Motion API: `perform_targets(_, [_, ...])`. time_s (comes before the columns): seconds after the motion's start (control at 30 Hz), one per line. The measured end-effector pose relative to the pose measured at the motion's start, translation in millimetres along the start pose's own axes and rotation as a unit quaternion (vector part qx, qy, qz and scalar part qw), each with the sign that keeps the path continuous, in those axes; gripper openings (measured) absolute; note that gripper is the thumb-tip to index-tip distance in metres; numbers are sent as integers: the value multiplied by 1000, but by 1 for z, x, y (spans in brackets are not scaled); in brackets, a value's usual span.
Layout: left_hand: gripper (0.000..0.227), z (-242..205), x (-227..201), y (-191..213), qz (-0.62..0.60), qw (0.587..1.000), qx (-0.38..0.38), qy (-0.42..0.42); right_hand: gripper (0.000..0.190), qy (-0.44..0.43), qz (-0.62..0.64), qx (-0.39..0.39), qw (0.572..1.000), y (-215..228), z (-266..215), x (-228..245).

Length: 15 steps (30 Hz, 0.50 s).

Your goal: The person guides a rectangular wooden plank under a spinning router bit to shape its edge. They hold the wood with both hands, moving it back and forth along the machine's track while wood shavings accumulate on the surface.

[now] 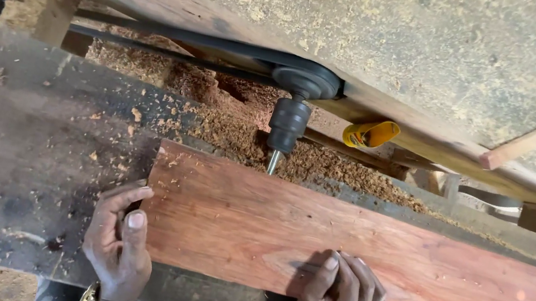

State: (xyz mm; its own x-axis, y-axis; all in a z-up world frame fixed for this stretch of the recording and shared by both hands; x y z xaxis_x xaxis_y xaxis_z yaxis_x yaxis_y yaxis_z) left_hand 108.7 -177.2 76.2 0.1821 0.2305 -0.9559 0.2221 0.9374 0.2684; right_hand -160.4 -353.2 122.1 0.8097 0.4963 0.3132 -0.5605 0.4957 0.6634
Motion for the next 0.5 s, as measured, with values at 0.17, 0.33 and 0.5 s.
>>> perform_targets(0.17, [42,4,4,-10,-26,999,-20,-18,9,17,5,38,999,-3,10,-1])
perform_targets(0.33, [42,14,2,-22,-49,995,-41,-81,9,34,1,60,998,-14,4,-15])
perform_targets(0.5, [40,2,36,-11,-34,993,15,-114,16,5,-27,75,997,-10,-3,-16])
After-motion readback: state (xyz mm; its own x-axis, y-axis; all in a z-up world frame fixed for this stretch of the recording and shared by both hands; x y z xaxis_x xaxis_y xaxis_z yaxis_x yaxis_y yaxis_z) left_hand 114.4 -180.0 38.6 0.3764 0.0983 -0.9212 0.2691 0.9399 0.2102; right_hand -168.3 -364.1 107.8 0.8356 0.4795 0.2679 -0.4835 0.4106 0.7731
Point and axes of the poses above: each hand's wrist, its own z-axis towards the middle knuckle, its own y-axis out of the back of the hand, x = y × z, the point moved 6 cm from there along z, towards the middle knuckle, and after that the axes turned 8 degrees about -x, right-handed, at the moved point
